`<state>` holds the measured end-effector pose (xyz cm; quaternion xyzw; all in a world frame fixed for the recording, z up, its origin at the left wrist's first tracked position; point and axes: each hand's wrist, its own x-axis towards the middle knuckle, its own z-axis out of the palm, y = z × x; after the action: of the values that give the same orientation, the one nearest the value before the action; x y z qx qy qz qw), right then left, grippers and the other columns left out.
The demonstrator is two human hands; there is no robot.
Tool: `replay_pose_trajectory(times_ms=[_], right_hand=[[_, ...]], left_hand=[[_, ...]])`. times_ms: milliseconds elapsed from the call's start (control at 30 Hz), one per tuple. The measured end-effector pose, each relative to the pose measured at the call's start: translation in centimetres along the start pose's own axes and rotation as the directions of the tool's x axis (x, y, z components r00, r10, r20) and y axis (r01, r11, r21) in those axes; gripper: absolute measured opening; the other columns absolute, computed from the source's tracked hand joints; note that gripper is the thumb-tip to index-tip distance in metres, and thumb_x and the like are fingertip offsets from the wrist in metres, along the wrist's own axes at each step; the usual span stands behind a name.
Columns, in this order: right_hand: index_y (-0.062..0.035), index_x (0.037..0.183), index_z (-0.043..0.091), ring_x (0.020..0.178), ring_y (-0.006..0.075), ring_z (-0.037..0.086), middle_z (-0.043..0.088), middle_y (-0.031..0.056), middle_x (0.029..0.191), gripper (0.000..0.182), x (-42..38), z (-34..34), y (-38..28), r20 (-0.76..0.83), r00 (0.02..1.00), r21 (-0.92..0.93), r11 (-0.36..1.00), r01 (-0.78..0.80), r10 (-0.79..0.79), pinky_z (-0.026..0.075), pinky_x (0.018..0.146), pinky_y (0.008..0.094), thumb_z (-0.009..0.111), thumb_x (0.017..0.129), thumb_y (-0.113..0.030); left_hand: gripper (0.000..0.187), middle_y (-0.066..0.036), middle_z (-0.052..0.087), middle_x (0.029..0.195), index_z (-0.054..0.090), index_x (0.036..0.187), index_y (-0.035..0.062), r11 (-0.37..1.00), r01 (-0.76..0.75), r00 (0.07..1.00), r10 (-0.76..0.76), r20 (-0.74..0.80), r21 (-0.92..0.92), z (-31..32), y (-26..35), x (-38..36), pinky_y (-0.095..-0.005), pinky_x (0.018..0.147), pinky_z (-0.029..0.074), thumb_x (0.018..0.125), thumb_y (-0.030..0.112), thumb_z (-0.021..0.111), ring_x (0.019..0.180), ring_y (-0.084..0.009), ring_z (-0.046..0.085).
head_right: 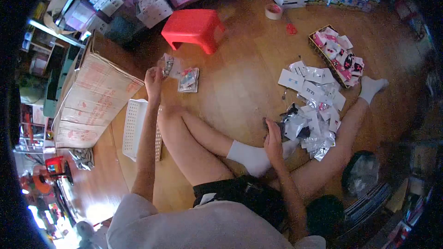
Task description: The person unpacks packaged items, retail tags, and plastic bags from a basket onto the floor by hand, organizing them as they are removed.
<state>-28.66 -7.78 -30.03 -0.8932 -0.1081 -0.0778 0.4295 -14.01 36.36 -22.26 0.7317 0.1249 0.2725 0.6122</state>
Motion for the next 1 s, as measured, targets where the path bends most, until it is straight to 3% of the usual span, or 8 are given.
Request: replay_pose_trajectory(times_ms=[167,300,433,600,633,700,833,1000], right_hand=[[-0.0010,0.129,0.043,0.119,0.0359,0.046,0.049,0.0194,0.126,0.051,0.0,0.0,0.1,-0.010,1.000,0.015,1.000,-0.004,0.004,0.035,0.102,0.0419,0.043,0.080,0.010],[-0.0014,0.129,0.043,0.118,0.0361,0.046,0.050,0.0195,0.125,0.051,0.2,-0.3,-0.4,0.007,1.000,-0.004,1.000,-0.012,0.012,0.035,0.102,0.0419,0.043,0.079,0.011],[-0.0016,0.130,0.042,0.119,0.0366,0.045,0.049,0.0196,0.125,0.052,0.2,-0.2,-0.6,0.003,1.000,0.016,1.000,-0.016,0.016,0.035,0.102,0.0423,0.043,0.079,0.010],[-0.0016,0.129,0.044,0.120,0.0364,0.045,0.050,0.0197,0.125,0.050,0.1,0.1,-0.2,-0.016,0.999,0.058,0.998,-0.027,0.028,0.035,0.103,0.0413,0.043,0.080,0.010],[-0.0016,0.128,0.044,0.120,0.0362,0.045,0.050,0.0198,0.125,0.050,0.0,0.1,0.0,-0.032,0.999,0.059,0.998,-0.034,0.036,0.035,0.103,0.0411,0.043,0.080,0.010],[-0.0014,0.126,0.047,0.120,0.0362,0.045,0.051,0.0201,0.124,0.045,-0.1,0.1,0.4,-0.058,0.997,0.111,0.993,-0.051,0.058,0.035,0.102,0.0397,0.043,0.082,0.009],[-0.0009,0.120,0.052,0.112,0.0273,0.053,0.058,0.0131,0.118,0.033,0.5,-0.1,1.2,-0.151,0.917,0.503,0.828,-0.249,0.368,0.038,0.098,0.0328,0.044,0.089,0.004],[-0.0015,0.120,0.054,0.115,0.0168,0.050,0.056,0.0078,0.120,0.032,0.9,-7.1,-0.8,0.107,0.842,0.894,0.320,-0.315,0.529,0.037,0.095,0.0250,0.049,0.092,-0.015]], left_hand=[[0.017,-0.009,0.062,0.089,0.057,0.096,0.0016,0.767,0.400,0.869,-0.491,-0.058,-0.502,-0.1,-8.4,1.6,-0.0336,0.068,0.053,0.092,0.017,0.052,0.078,-0.0203,0.061],[0.015,-0.008,0.059,0.075,0.058,0.092,0.0028,0.436,0.588,0.571,-0.820,-0.032,-0.682,0.1,-11.7,-0.7,-0.0405,0.056,0.050,0.090,0.016,0.050,0.065,-0.0259,0.058],[0.023,-0.011,0.062,0.079,0.061,0.096,0.0024,0.479,0.784,0.533,-0.845,0.033,-0.395,-3.0,-15.9,-0.6,-0.0404,0.061,0.052,0.083,0.021,0.061,0.068,-0.0268,0.060],[0.040,-0.009,0.056,0.072,0.057,0.099,-0.0014,0.848,0.515,0.794,-0.417,-0.443,0.124,-2.2,-19.3,-1.3,-0.0425,0.053,0.049,0.083,0.035,0.060,0.059,-0.0269,0.055],[0.044,-0.013,0.056,0.084,0.054,0.103,-0.0022,0.701,0.487,0.785,-0.090,-0.613,0.521,-0.8,-18.1,-1.6,-0.0444,0.062,0.048,0.080,0.035,0.062,0.071,-0.0292,0.056],[0.054,-0.021,0.050,0.106,0.044,0.115,-0.0053,0.488,0.314,0.825,0.284,-0.488,0.815,1.1,-14.4,-2.5,-0.0489,0.080,0.043,0.078,0.027,0.066,0.096,-0.0369,0.050],[0.049,-0.026,0.044,0.119,0.041,0.121,-0.0049,0.641,-0.331,0.838,0.537,-0.097,0.692,5.8,-3.7,-6.5,-0.0500,0.095,0.034,0.077,0.004,0.061,0.111,-0.0409,0.042],[0.046,-0.021,0.047,0.120,0.043,0.123,-0.0018,0.816,-0.510,0.858,0.462,0.223,0.272,13.1,-1.2,-14.5,-0.0444,0.096,0.035,0.081,0.005,0.060,0.109,-0.0354,0.047]])
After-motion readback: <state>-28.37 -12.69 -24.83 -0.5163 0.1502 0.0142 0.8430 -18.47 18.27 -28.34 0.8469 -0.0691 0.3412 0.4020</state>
